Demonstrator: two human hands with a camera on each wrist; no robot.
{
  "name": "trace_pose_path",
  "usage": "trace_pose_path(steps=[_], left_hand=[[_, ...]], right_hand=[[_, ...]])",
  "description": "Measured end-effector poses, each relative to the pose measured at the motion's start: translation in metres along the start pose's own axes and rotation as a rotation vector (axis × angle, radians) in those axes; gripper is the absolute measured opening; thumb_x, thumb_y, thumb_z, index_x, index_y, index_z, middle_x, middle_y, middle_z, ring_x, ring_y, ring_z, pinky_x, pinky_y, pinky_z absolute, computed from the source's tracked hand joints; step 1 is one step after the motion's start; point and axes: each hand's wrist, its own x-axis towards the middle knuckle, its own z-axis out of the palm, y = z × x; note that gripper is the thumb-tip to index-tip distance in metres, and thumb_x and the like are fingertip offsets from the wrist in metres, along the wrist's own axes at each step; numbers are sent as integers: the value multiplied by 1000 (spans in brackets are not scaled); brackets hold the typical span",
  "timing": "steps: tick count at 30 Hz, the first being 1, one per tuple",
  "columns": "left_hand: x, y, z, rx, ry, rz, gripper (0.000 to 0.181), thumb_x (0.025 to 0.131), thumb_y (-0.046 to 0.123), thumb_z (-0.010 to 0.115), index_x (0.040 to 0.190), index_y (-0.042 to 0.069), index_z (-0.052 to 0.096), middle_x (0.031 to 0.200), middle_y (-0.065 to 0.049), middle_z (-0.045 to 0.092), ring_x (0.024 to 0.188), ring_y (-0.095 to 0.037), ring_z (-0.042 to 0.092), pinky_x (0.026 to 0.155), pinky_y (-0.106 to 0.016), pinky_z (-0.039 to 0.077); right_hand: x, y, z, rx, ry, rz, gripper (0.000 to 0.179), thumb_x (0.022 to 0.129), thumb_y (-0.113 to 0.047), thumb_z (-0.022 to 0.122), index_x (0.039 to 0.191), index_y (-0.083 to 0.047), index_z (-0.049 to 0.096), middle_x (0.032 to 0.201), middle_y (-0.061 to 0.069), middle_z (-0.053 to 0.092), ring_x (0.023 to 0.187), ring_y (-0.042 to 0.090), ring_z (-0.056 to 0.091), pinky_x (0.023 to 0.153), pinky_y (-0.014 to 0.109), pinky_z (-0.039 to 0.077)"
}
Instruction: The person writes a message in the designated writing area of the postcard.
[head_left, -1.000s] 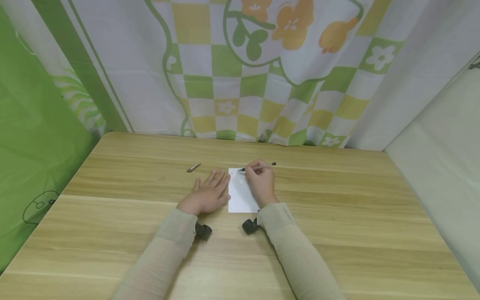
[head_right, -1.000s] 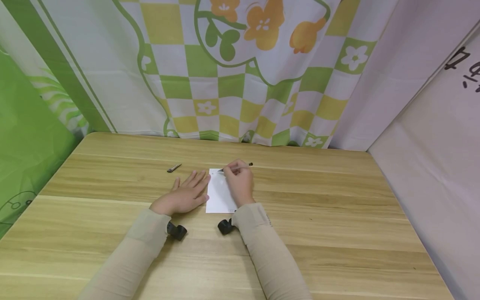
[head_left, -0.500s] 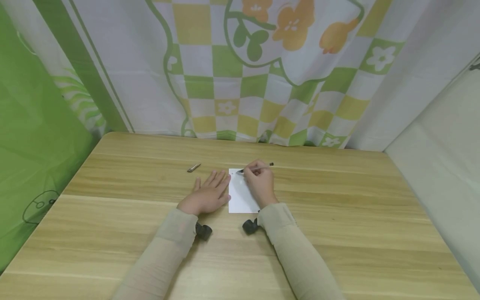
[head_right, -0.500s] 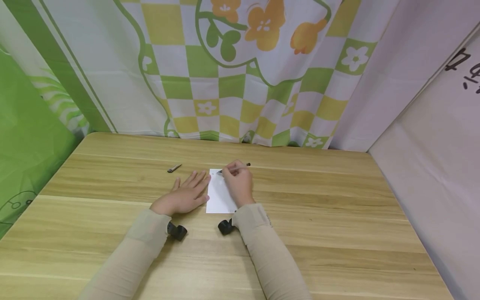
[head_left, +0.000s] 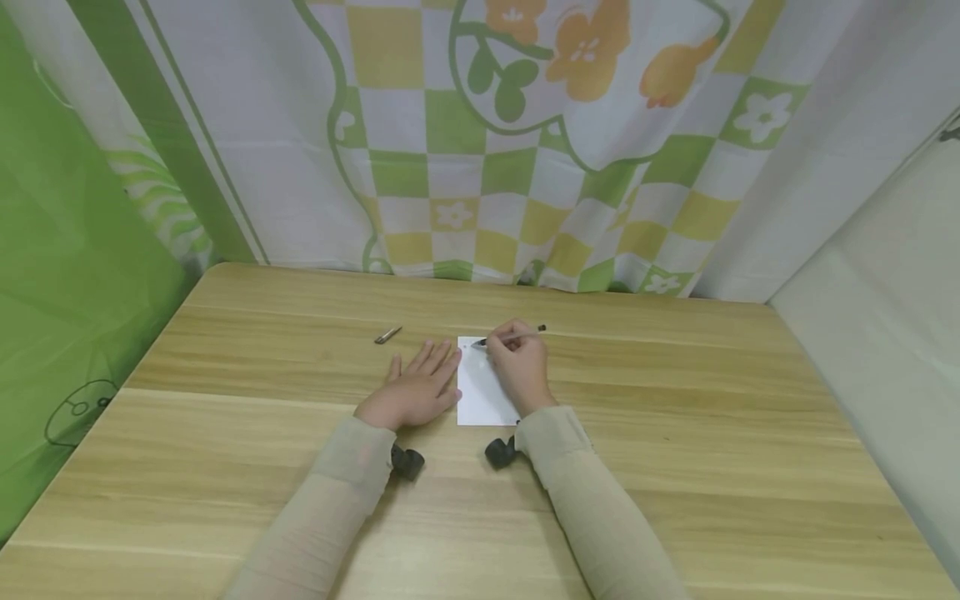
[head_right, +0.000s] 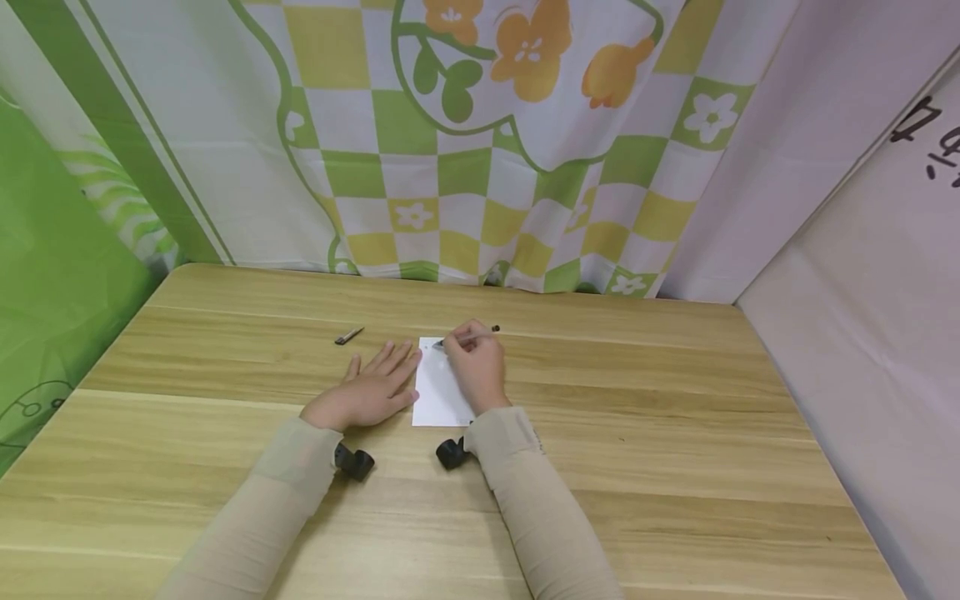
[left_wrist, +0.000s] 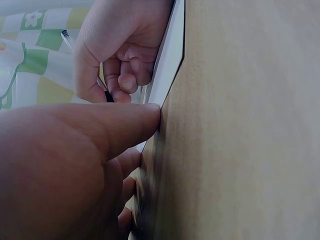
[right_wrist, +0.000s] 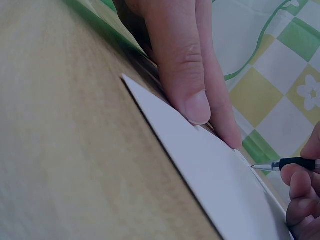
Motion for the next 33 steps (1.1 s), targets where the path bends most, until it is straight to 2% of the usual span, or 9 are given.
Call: trace_pose_path(steps=[15, 33], left_hand=[[-3, 2, -2, -13, -1, 5, 69, 108, 48, 35, 164, 22, 5, 169, -1, -10, 154, -27, -15, 115, -67, -14], [0, 1, 0, -2, 7, 3, 69, 108, 48, 36, 164, 22, 6, 169, 0, -9, 154, -26, -15, 115, -67, -15]], right_hand=[[-1, -2, -1, 42, -6, -10, 9, 87, -10, 64, 81, -5, 68, 89, 6, 63, 69, 15, 56, 56, 20, 45], [-1, -2, -1, 10, -8, 6, 9, 89, -13, 65, 84, -7, 68, 89, 5, 64, 71, 16, 58, 59, 22, 48]])
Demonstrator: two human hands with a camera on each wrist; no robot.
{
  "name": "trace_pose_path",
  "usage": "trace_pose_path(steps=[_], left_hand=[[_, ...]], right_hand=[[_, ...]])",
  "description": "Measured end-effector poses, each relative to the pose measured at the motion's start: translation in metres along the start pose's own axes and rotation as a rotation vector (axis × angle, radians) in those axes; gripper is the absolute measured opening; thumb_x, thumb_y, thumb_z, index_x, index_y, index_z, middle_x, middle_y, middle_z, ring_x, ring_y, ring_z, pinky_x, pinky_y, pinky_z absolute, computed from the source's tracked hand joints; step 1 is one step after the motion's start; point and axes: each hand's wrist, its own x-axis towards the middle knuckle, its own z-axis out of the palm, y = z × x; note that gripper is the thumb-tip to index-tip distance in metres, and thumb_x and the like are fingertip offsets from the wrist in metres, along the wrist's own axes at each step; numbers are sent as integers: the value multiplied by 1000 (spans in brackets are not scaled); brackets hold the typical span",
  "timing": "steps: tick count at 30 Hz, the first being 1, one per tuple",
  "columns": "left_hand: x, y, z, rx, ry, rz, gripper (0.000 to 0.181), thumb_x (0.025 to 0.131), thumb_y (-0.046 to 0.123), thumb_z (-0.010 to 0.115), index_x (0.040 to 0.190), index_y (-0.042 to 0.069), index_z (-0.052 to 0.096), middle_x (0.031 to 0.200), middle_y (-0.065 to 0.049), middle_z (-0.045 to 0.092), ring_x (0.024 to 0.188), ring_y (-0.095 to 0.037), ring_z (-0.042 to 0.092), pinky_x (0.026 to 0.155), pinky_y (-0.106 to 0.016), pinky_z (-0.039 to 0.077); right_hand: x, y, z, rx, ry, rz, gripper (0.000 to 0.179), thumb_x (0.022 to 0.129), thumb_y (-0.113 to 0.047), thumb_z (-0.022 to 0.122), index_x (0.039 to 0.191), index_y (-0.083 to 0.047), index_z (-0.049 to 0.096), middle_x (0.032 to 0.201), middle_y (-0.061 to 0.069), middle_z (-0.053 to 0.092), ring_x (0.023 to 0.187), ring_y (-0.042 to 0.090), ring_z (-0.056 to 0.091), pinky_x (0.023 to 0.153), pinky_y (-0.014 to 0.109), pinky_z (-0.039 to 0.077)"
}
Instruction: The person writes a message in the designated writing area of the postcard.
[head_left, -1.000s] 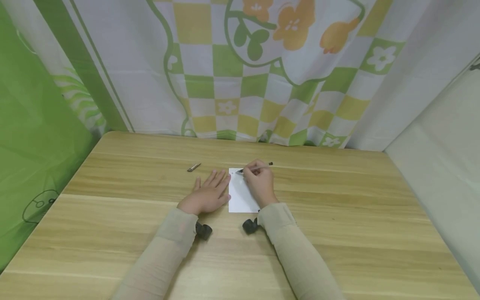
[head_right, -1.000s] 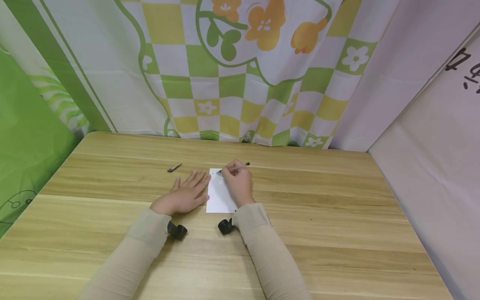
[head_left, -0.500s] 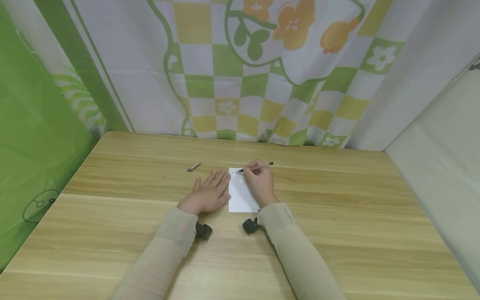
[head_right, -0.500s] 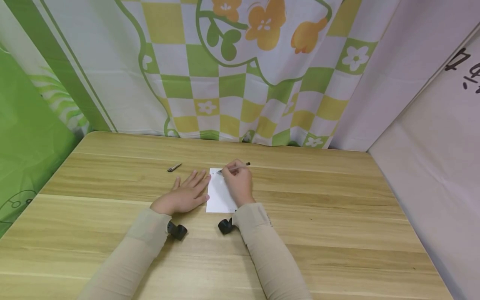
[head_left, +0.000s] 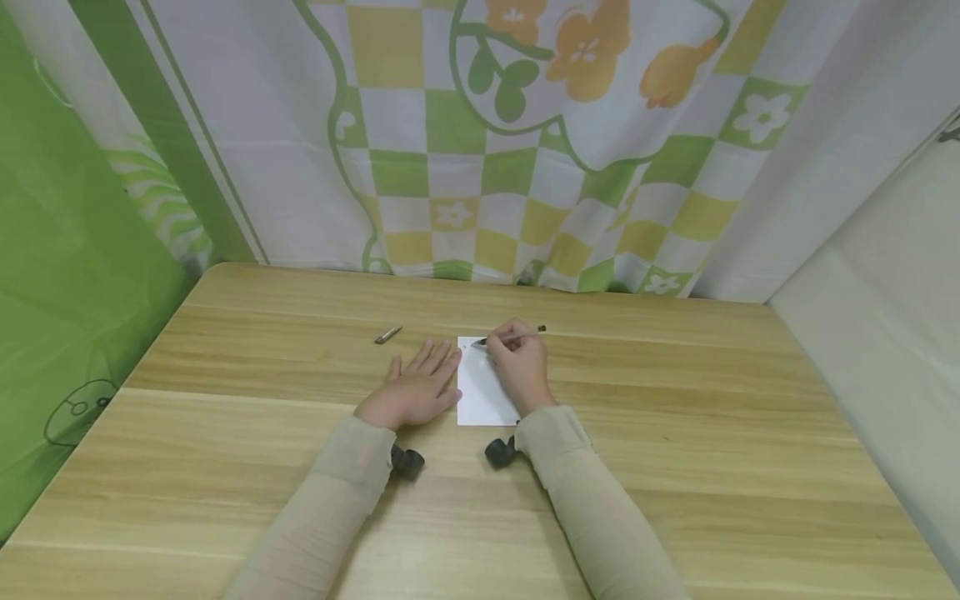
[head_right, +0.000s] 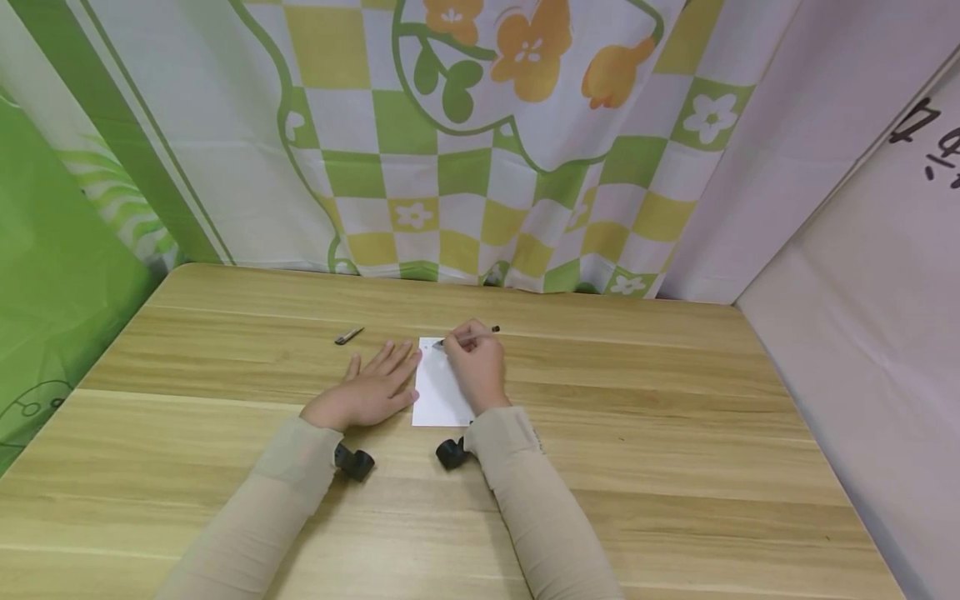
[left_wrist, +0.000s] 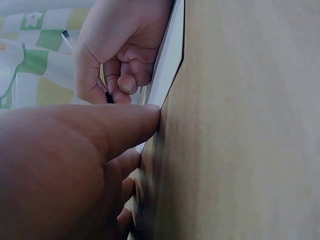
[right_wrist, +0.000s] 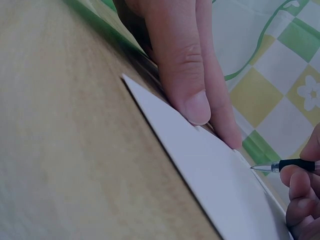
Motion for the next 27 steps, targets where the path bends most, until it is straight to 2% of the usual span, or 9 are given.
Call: trace_pose_path(steps=[12, 23, 27], left_hand=[[-2, 2, -3, 1, -17, -5, 69, 108, 48, 35, 164, 22, 4, 169, -2, -10, 154, -27, -15, 116, -67, -13], [-12, 11, -9, -13, -5, 6, 69, 109, 42, 38, 164, 14, 9, 170, -8, -6, 155, -32, -11, 116, -67, -11], [-12, 11, -9, -10, -6, 3, 68, 109, 41, 37, 164, 15, 8, 170, -7, -7, 155, -31, -12, 116, -67, -12]], right_hand=[[1, 1, 0, -12, 1, 3, 8, 89, -12, 64, 83, -7, 68, 87, 5, 64, 69, 16, 58, 58, 22, 47], [0, 1, 0, 0, 8, 3, 7, 88, -10, 63, 83, -7, 67, 87, 5, 64, 69, 15, 56, 57, 21, 45], [0, 1, 0, 4, 9, -4, 8, 88, -10, 63, 83, -7, 68, 88, 5, 64, 70, 16, 56, 57, 21, 45]])
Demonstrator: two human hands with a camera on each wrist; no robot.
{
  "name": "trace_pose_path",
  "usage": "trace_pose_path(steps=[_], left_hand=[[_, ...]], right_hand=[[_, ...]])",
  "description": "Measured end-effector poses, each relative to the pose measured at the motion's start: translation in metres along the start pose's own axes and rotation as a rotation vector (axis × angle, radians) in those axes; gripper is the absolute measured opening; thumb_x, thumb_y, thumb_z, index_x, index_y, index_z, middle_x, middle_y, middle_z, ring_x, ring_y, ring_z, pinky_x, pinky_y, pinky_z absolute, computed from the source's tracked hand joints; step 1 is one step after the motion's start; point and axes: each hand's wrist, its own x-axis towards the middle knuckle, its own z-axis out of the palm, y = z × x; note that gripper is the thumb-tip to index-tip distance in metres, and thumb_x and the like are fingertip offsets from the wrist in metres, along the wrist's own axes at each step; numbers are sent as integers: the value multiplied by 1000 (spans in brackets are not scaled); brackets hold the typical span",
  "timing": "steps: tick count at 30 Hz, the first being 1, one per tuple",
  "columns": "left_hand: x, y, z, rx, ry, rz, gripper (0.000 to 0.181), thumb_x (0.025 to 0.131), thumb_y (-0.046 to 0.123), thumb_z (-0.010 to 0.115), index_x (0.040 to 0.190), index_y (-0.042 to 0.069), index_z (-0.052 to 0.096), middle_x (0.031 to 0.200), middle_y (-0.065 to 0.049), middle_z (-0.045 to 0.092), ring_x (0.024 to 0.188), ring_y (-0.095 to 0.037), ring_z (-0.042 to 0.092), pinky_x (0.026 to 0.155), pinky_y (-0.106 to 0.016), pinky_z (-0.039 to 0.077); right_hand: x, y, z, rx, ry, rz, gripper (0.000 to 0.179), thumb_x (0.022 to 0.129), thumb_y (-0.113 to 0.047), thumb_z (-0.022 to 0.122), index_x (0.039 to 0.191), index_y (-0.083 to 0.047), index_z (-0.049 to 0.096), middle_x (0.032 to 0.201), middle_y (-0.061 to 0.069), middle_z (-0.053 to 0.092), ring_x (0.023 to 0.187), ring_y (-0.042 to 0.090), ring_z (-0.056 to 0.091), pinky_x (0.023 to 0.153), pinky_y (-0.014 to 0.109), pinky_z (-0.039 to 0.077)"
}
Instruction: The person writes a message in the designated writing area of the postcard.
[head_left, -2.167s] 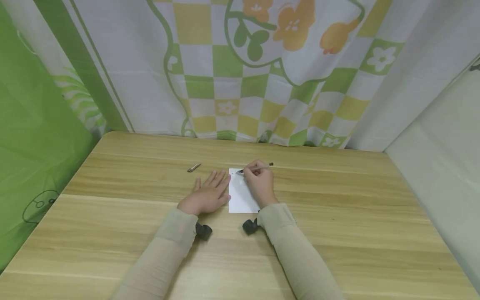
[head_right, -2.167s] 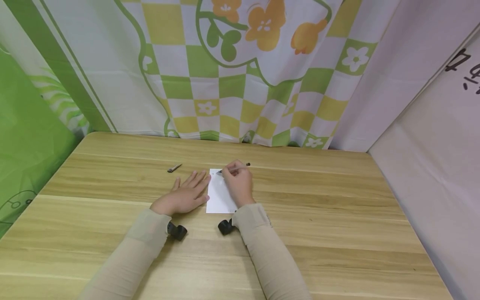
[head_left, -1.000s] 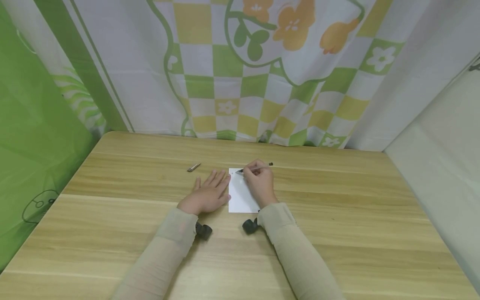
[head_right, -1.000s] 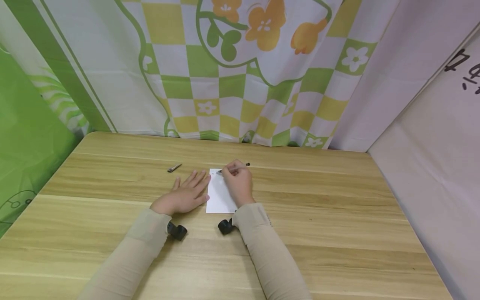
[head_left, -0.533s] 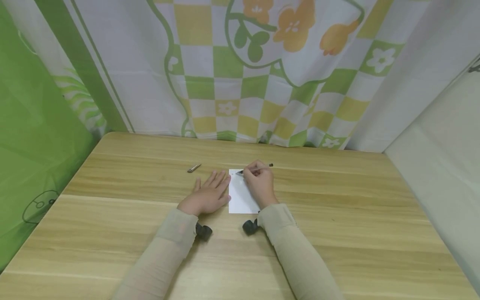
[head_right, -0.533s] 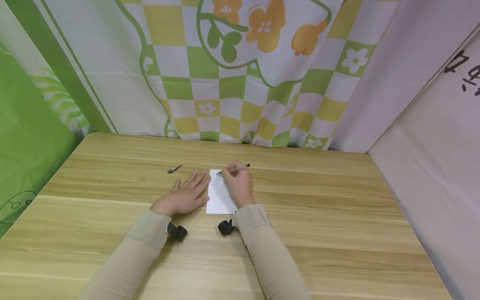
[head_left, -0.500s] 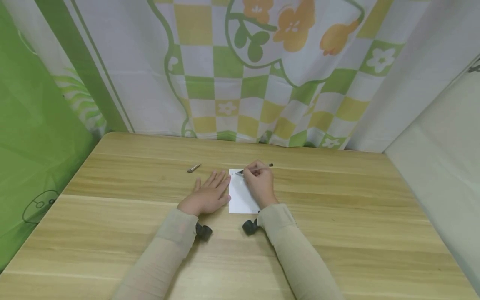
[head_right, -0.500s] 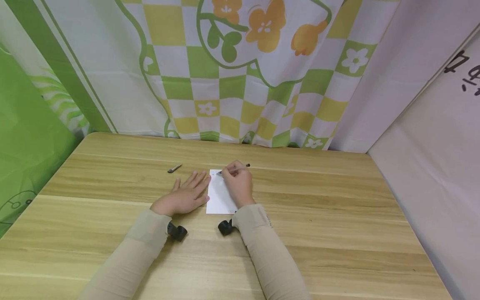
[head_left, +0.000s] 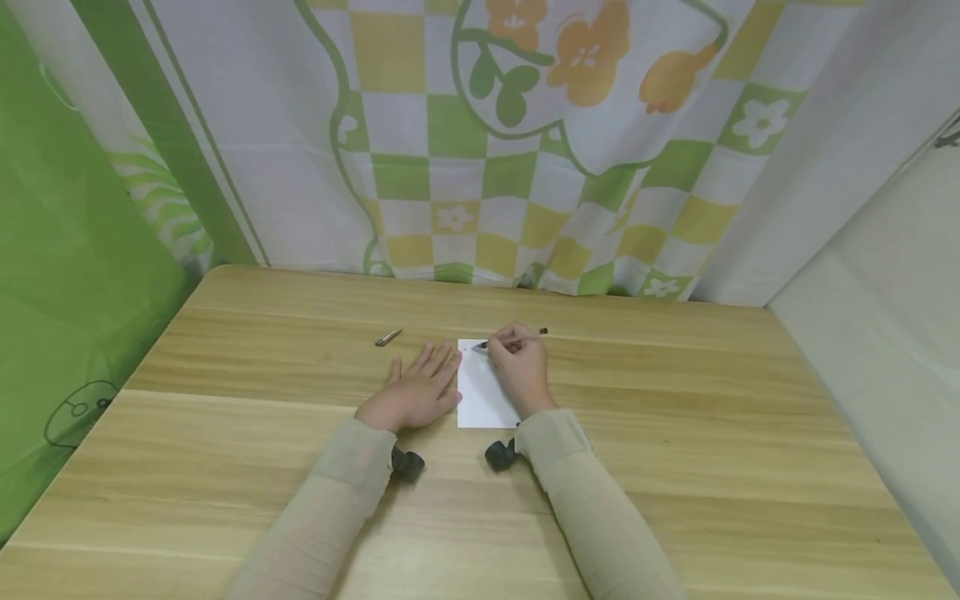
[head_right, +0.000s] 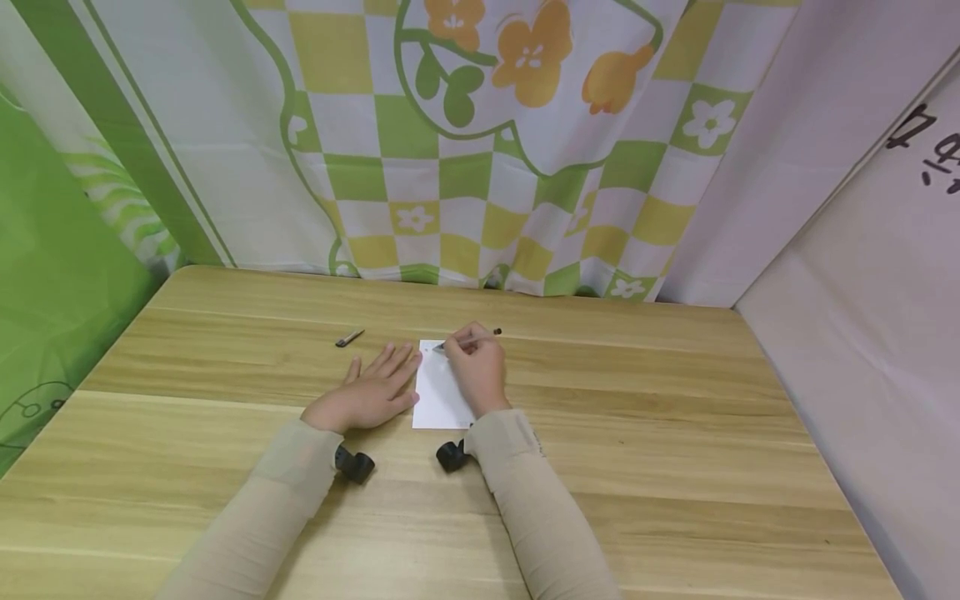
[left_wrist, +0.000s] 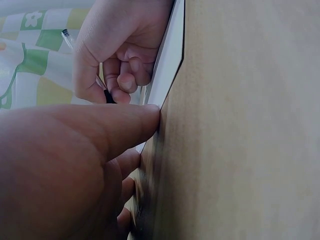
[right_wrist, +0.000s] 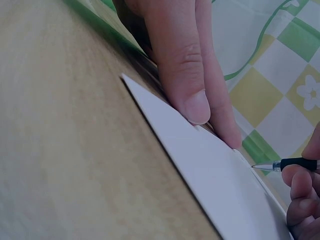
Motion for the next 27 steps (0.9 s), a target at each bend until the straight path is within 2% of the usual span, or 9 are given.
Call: trace_pose_path(steps=[10, 17, 27], left_hand=[[2, -2, 2, 19, 11, 2, 69, 109, 44, 37, 165, 17, 8, 170, -6, -6, 155, -30, -11, 116, -68, -10], [7, -8, 6, 2, 1, -6, 69, 108, 49, 34, 164, 23, 4, 168, 1, -11, 154, -26, -16, 116, -66, -14], [0, -1, 0, 7, 1, 4, 68, 109, 43, 37, 164, 16, 8, 170, -7, -5, 155, -31, -12, 116, -68, -9]], right_hand=[[0, 0, 0, -17, -9, 1, 9, 89, -11, 63, 82, -8, 68, 88, 5, 65, 70, 16, 58, 58, 22, 46], [0, -1, 0, -20, -6, 2, 10, 89, -12, 63, 82, -7, 68, 89, 5, 65, 72, 17, 57, 58, 22, 46], [0, -3, 0, -10, -4, -4, 10, 88, -12, 62, 82, -6, 68, 89, 5, 64, 72, 16, 57, 58, 21, 46]])
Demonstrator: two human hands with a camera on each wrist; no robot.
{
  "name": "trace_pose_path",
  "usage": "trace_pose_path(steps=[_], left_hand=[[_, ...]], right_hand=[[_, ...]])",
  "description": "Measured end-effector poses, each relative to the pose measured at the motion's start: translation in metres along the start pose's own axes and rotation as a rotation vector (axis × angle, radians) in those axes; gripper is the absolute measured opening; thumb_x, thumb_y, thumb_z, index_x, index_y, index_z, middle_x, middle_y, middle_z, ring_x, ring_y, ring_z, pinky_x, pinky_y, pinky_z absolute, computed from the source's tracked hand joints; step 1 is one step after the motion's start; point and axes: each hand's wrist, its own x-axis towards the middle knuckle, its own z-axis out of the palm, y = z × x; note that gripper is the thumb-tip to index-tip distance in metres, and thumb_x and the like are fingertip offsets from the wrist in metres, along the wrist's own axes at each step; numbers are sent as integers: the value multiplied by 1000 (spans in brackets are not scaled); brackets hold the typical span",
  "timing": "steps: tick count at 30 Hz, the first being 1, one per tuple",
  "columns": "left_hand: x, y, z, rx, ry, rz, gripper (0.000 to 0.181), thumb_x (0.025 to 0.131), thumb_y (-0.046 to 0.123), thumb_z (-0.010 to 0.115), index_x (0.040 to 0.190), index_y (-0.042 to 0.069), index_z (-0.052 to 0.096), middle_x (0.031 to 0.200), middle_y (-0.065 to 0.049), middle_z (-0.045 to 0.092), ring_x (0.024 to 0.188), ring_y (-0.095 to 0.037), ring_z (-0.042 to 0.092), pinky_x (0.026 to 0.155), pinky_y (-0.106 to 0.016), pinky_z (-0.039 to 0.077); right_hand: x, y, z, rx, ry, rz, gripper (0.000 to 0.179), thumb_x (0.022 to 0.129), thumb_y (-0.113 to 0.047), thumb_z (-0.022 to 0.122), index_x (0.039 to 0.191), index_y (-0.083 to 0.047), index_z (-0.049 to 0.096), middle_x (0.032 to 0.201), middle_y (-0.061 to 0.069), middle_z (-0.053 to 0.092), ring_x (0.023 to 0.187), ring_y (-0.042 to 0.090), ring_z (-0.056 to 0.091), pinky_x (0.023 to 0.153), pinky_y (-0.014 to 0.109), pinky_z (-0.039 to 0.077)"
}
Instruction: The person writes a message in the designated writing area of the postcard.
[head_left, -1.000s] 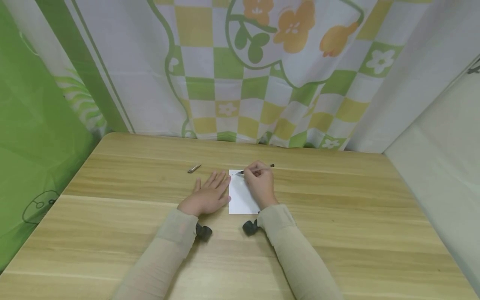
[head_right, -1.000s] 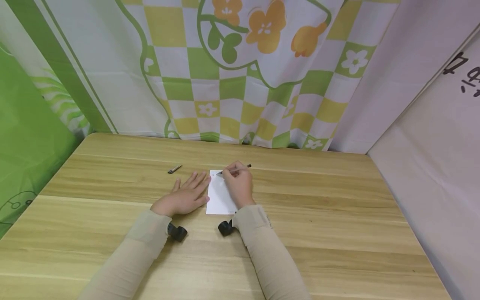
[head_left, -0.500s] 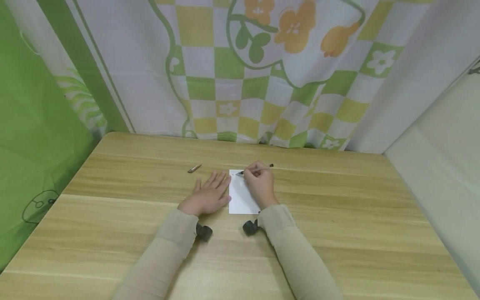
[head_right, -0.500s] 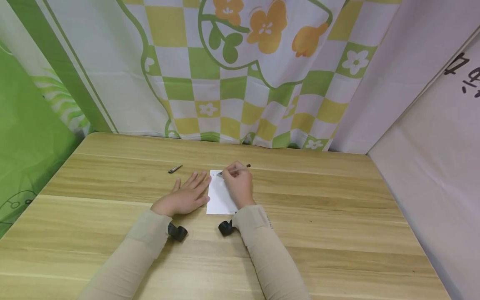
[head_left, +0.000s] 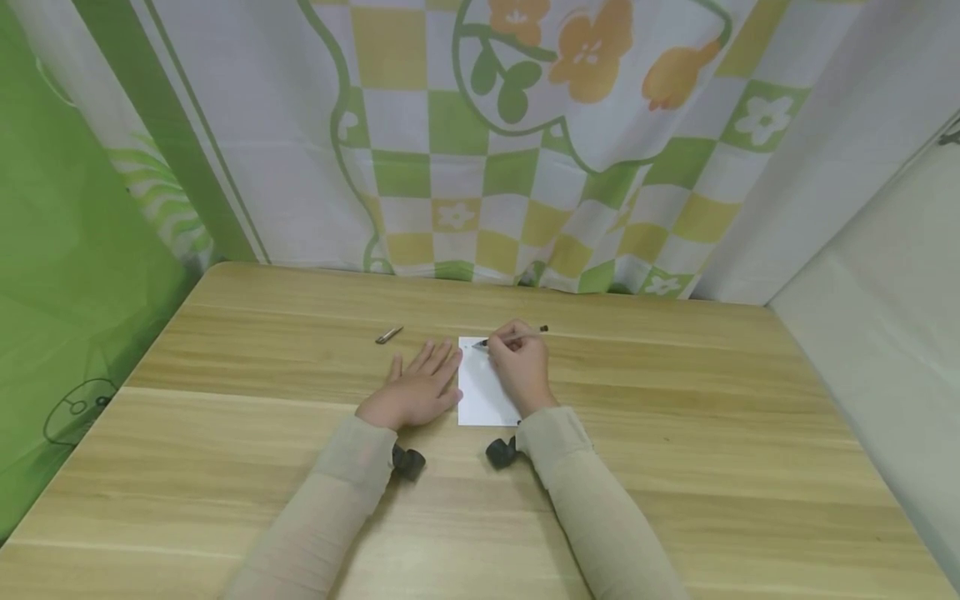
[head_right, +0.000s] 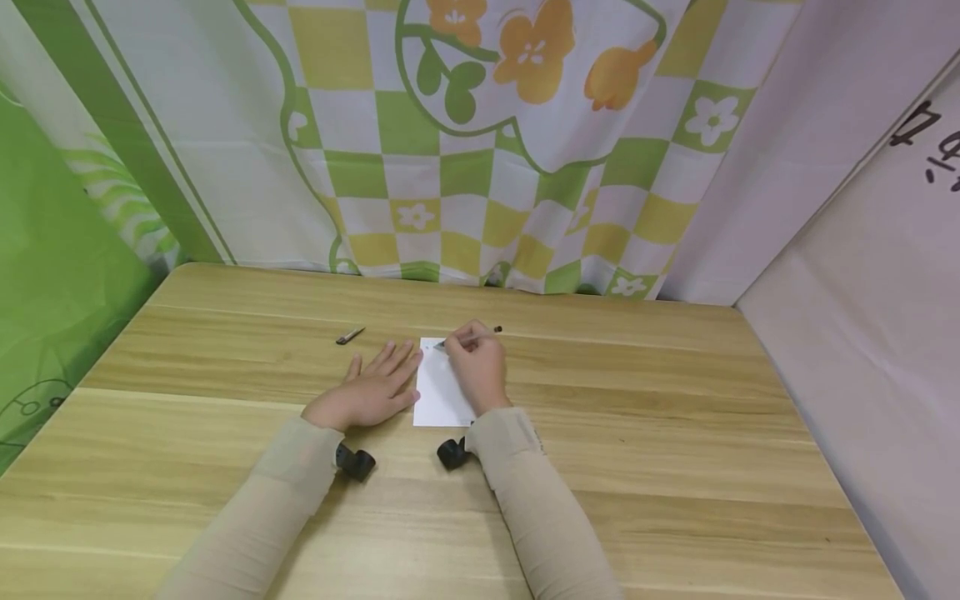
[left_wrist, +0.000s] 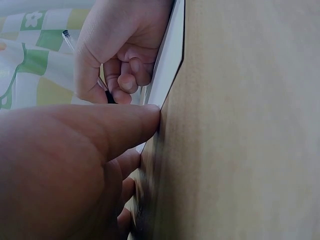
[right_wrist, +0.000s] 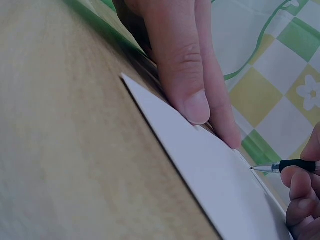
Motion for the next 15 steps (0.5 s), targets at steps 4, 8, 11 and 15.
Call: trace_pose_path(steps=[4, 8, 11, 15], left_hand=[[0, 0, 0, 3, 2, 3, 68, 109, 43, 36, 164, 15, 8, 170, -8, -5, 155, -32, -11, 116, -69, -9], [1, -1, 0, 2, 4, 2, 69, 109, 43, 37, 164, 15, 8, 170, -8, -5, 155, -32, -11, 116, -68, -10], [3, -3, 1, 1, -7, -8, 69, 108, 44, 36, 164, 18, 6, 170, -5, -8, 154, -30, -14, 116, -67, -12], [8, -7, 5, 6, -15, -14, 69, 108, 47, 34, 164, 22, 3, 169, -1, -11, 154, -27, -16, 116, -66, -13]], right_hand=[[0, 0, 0, 5, -3, 9, 10, 88, -11, 63, 81, -6, 68, 88, 5, 65, 71, 16, 57, 57, 21, 45], [0, 0, 0, 5, -4, 14, 10, 88, -12, 63, 82, -6, 68, 88, 5, 64, 71, 16, 57, 57, 21, 46], [1, 0, 0, 3, -8, 11, 10, 88, -11, 63, 82, -6, 68, 88, 5, 64, 70, 16, 56, 57, 21, 46], [0, 0, -1, 6, -11, 5, 10, 88, -11, 63, 81, -6, 69, 87, 6, 64, 70, 16, 56, 56, 21, 45]])
